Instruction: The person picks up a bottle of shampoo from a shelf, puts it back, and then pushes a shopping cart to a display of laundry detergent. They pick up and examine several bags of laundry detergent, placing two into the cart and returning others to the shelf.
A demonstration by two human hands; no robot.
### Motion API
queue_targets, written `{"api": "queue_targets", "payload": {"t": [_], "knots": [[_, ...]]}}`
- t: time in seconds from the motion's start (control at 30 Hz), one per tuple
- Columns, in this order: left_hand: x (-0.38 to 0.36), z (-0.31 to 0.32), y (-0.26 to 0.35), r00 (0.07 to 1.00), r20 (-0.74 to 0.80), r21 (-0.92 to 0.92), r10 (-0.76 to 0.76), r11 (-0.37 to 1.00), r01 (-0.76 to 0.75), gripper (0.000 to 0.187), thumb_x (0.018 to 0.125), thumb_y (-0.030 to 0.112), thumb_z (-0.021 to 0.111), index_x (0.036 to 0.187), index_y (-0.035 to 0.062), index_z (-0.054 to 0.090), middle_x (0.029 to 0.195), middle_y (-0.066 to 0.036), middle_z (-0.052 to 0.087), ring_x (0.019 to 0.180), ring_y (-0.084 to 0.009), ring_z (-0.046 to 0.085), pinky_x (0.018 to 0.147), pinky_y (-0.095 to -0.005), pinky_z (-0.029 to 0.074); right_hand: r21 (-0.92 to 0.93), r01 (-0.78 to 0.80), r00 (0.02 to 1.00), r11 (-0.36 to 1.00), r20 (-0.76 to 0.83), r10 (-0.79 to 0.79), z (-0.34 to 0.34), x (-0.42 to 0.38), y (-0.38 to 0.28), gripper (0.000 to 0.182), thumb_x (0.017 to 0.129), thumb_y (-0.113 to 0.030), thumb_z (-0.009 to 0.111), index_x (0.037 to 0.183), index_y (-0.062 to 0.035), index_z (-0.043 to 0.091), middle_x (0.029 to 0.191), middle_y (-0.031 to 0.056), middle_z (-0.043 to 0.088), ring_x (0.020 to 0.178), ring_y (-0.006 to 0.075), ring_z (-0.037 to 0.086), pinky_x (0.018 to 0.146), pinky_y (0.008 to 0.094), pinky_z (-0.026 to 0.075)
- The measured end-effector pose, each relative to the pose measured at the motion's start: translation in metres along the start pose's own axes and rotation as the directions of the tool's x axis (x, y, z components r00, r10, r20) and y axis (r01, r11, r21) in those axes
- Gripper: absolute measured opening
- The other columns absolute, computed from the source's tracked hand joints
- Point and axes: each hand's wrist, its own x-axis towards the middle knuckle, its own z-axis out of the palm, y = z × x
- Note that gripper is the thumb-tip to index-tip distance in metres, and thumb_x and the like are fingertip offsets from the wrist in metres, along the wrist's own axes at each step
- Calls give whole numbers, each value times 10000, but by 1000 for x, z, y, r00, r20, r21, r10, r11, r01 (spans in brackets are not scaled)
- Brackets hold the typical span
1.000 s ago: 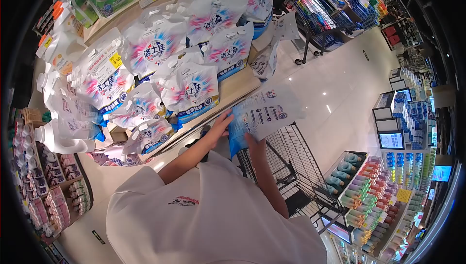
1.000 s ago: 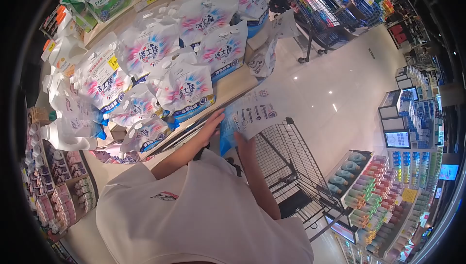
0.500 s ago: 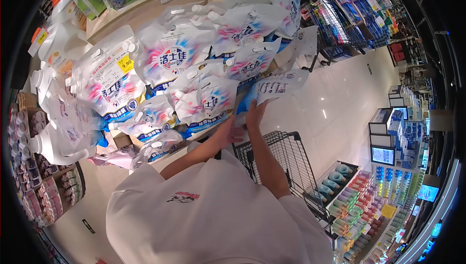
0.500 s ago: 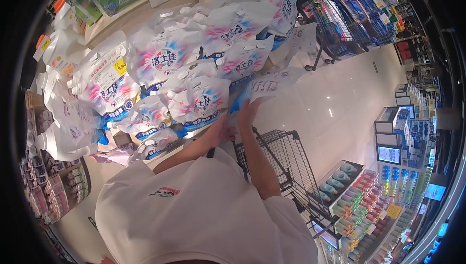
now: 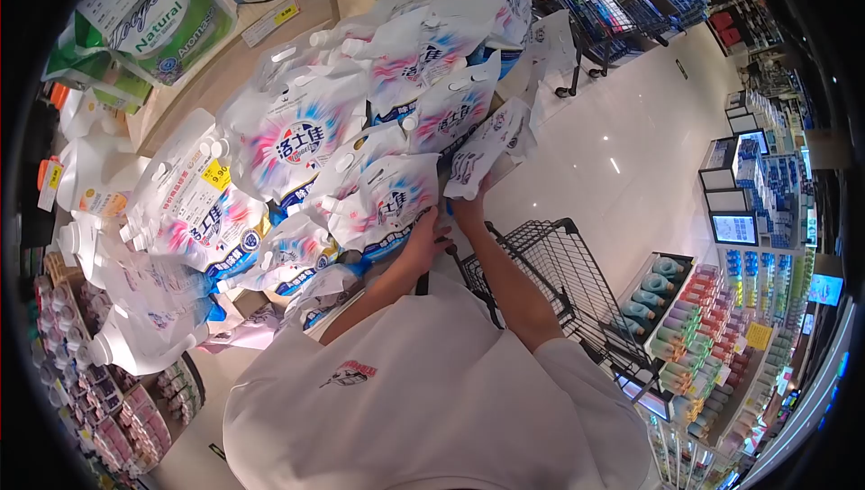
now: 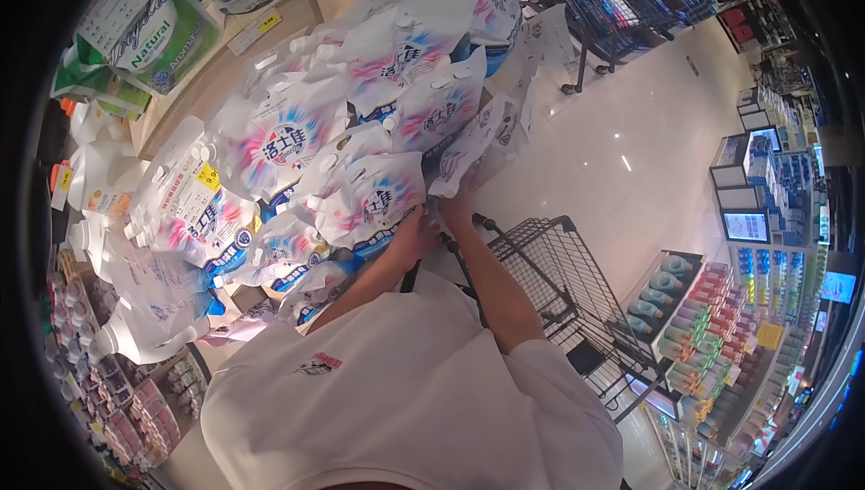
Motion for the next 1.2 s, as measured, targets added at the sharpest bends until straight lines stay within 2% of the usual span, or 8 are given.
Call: {"api": "queue_targets", "payload": {"t": [0.07,0.2,0.4,0.5,0.73,0.87,1.0,1.2], "knots": [[2,-3,-3,1000,23,27,12,1000,-12,668,1054,539,547,1572,154,373,1558,-74,441,1340,-320,511,1060,-528,462,465,-252,964,849,37,265,-27,13,-53,1251,743,-283,885,1672,-58,78,1659,419,15,1536,598,102,1246,638,159],[-10,14,6,992,90,70,87,993,-94,580,1089,496,505,1548,151,423,1486,-81,521,1324,-287,530,1072,-506,461,488,-476,879,732,302,369,-46,29,-65,1255,725,-206,849,1688,-87,53,1662,429,-62,1566,576,28,1263,577,187],[-19,40,-5,993,28,228,114,967,-117,530,1096,455,523,1477,89,483,1427,-96,571,1273,-255,580,1056,-458,484,761,-473,867,445,310,390,-120,-20,-36,839,828,-35,655,1611,-64,353,1572,273,428,1478,404,430,1209,456,369],[-15,49,-27,987,117,416,107,897,-146,513,1087,430,554,1429,49,518,1388,-118,601,1243,-254,614,1058,-442,488,561,-440,854,701,21,519,-147,-106,-10,684,873,-17,619,1535,-44,451,1435,216,563,1370,369,543,1166,442,422],[2,82,-106,872,485,846,-67,288,-448,359,1100,305,568,1317,24,620,1200,-88,704,1144,-189,654,1003,-342,507,187,-835,542,517,121,831,-238,-390,71,499,977,-297,696,1385,-24,606,1295,221,659,1252,397,606,1096,465,466],[12,106,-166,695,645,676,-317,-185,-713,299,1044,225,609,1260,25,663,1197,-140,705,1166,-286,668,1054,-400,491,-242,-681,704,691,42,709,-284,-526,74,382,928,-329,748,1191,-54,719,1059,188,723,1046,369,691,927,466,547],[52,93,-221,508,604,286,-615,-427,-858,268,975,178,655,1203,43,691,1194,-186,691,1255,-370,614,1178,-487,394,-166,-810,555,562,91,827,-242,-593,112,212,874,-324,757,929,-121,730,915,103,731,906,323,729,752,470,577],[61,109,-243,558,685,234,-469,-583,-778,296,936,223,700,1187,68,683,1236,-139,678,1392,-358,505,1245,-569,280,-105,-828,542,550,97,835,-226,-586,149,239,973,-331,655,893,-131,759,839,109,731,802,343,729,703,488,575]]}}
